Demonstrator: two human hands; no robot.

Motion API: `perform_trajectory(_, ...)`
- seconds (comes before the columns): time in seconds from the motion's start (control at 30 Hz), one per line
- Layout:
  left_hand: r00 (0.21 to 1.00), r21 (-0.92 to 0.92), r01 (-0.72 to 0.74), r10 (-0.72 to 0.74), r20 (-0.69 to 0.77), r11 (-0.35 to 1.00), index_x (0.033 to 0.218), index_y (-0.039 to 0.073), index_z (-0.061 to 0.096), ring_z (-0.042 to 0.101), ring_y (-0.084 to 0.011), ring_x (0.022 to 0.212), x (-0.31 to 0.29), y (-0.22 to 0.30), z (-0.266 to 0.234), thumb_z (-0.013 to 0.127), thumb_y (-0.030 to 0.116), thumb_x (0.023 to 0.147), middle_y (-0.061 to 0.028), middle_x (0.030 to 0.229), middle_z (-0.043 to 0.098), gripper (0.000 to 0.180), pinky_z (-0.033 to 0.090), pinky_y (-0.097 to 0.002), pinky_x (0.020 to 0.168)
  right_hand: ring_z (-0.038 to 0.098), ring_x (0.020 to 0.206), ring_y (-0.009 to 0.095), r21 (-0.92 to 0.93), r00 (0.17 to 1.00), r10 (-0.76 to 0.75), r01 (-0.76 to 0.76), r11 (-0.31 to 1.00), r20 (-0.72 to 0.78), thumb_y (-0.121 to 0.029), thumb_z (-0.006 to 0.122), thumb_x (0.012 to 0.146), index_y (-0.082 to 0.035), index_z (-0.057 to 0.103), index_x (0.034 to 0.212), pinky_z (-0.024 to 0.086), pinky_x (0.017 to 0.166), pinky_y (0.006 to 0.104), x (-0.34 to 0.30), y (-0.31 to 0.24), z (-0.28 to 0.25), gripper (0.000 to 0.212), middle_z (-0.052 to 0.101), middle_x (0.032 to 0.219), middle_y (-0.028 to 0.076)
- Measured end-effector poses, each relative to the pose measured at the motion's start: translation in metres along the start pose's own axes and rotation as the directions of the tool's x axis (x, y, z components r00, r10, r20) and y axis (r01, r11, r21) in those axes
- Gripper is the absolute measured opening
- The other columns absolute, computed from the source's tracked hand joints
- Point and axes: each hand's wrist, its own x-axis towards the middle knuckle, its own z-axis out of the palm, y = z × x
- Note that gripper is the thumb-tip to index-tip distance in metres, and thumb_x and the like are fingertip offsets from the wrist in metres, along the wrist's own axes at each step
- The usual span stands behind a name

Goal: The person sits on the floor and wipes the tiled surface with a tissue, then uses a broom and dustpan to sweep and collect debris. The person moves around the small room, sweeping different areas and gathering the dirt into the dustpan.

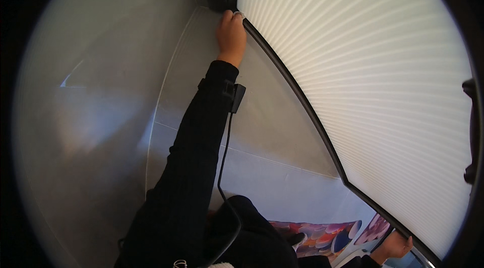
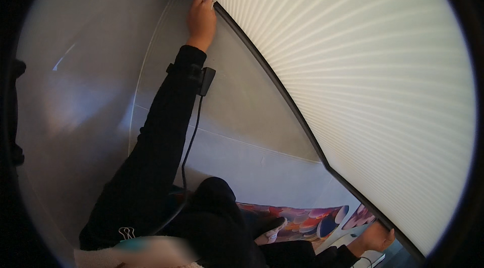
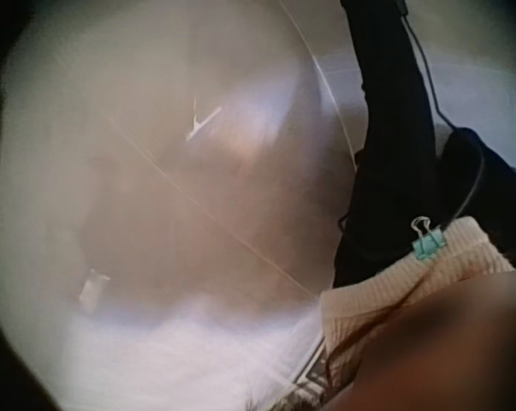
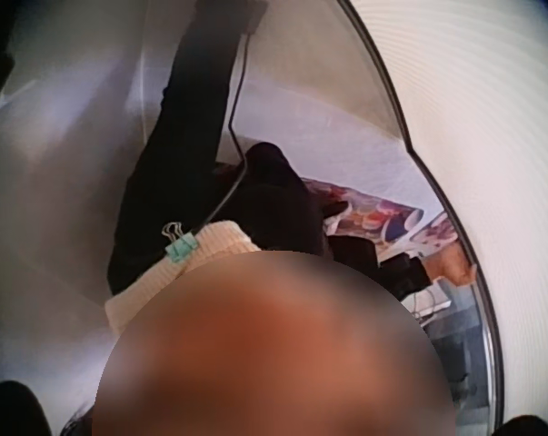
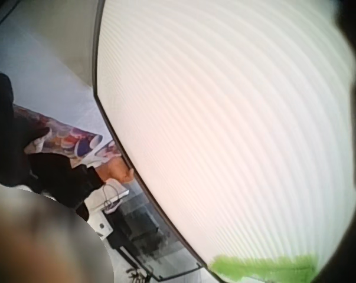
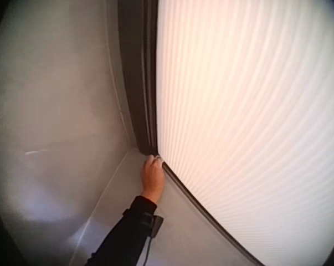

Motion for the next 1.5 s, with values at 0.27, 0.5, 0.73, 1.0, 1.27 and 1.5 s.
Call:
perform_trajectory(0.27, 0.873, 0.239, -0.439, 0.347, 0.344, 0.866, 0.070, 0.005, 0.055, 0.056, -0.0251, 0.067, -0.141, 0.140, -0.043, 0.057, 0.002, 0.071, -0.0116, 0.073, 0.051, 0.003, 0.048, -0.0347, 0.055, 0.048, 0.120, 0.034, 0.043, 0.999, 0.000, -0.002, 0.999, 0.050, -0.013, 0.050, 0.085, 0.014, 0.049, 0.123, 0.029, 0.107, 0.0473, -0.002, -0.022, 0.007, 0.046, 0.052, 0.128, 0.025)
perform_trajectory(0.5, 0.510, -0.653, 0.267, 0.471, 0.720, 0.708, 0.083, -0.001, 0.064, 0.057, -0.0252, 0.073, -0.270, 0.246, -0.073, 0.059, 0.008, 0.080, -0.0109, 0.082, 0.057, 0.010, 0.047, -0.0341, 0.064, 0.048, 0.121, 0.033, 0.042, 0.997, 0.056, -0.058, 0.997, 0.058, -0.013, 0.050, 0.085, 0.011, 0.054, 0.120, 0.029, 0.107, 0.0467, -0.001, -0.021, 0.042, 0.043, 0.053, 0.129, 0.022)
perform_trajectory(0.73, -0.017, 0.093, 0.972, 0.331, 0.944, -0.214, 0.118, 0.006, 0.058, 0.059, -0.0100, 0.092, -0.204, 0.167, -0.108, 0.050, 0.019, 0.098, -0.0004, 0.103, 0.061, 0.025, 0.049, -0.0264, 0.083, 0.047, 0.122, 0.030, -0.186, 0.971, -0.231, 0.216, 0.958, -0.061, -0.017, 0.043, 0.090, -0.002, 0.045, 0.132, 0.026, 0.109, 0.0512, -0.039, 0.044, 0.033, 0.045, 0.053, 0.129, 0.017)
perform_trajectory(1.0, -0.063, 0.138, 0.965, 0.316, 0.947, -0.222, 0.117, 0.005, 0.054, 0.060, -0.0110, 0.095, -0.143, 0.157, -0.181, 0.048, 0.013, 0.098, -0.0016, 0.105, 0.061, 0.022, 0.050, -0.0266, 0.083, 0.056, 0.102, 0.018, -0.387, 0.762, 0.646, -0.611, 0.690, -0.050, -0.002, 0.062, 0.087, -0.005, 0.032, 0.141, 0.047, 0.088, 0.0288, -0.079, 0.208, 0.179, 0.061, 0.045, 0.125, 0.010)
perform_trajectory(1.27, -0.053, 0.023, 0.995, 0.308, 0.950, 0.102, 0.097, 0.009, 0.057, 0.060, -0.0124, 0.087, -0.164, 0.130, -0.177, 0.057, 0.009, 0.091, -0.0013, 0.103, 0.059, 0.006, 0.049, -0.0236, 0.073, 0.060, 0.094, 0.012, -0.521, 0.858, 0.514, -0.434, 0.735, 0.010, 0.003, 0.068, 0.082, -0.002, 0.059, 0.105, 0.051, 0.082, 0.0263, -0.077, 0.281, 0.225, 0.025, 0.059, 0.102, 0.002)
perform_trajectory(1.5, 0.575, -0.636, 0.374, 0.368, 0.730, 0.675, 0.103, 0.005, 0.063, 0.060, -0.0201, 0.084, -0.183, 0.127, -0.210, 0.069, 0.013, 0.081, -0.0023, 0.093, 0.060, 0.024, 0.049, -0.0298, 0.070, 0.060, 0.075, 0.009, -0.618, 0.796, 0.605, -0.472, 0.628, 0.007, -0.006, 0.067, 0.087, 0.003, 0.063, 0.097, 0.048, 0.070, 0.0229, -0.089, 0.289, 0.199, 0.015, 0.065, 0.083, 0.005)
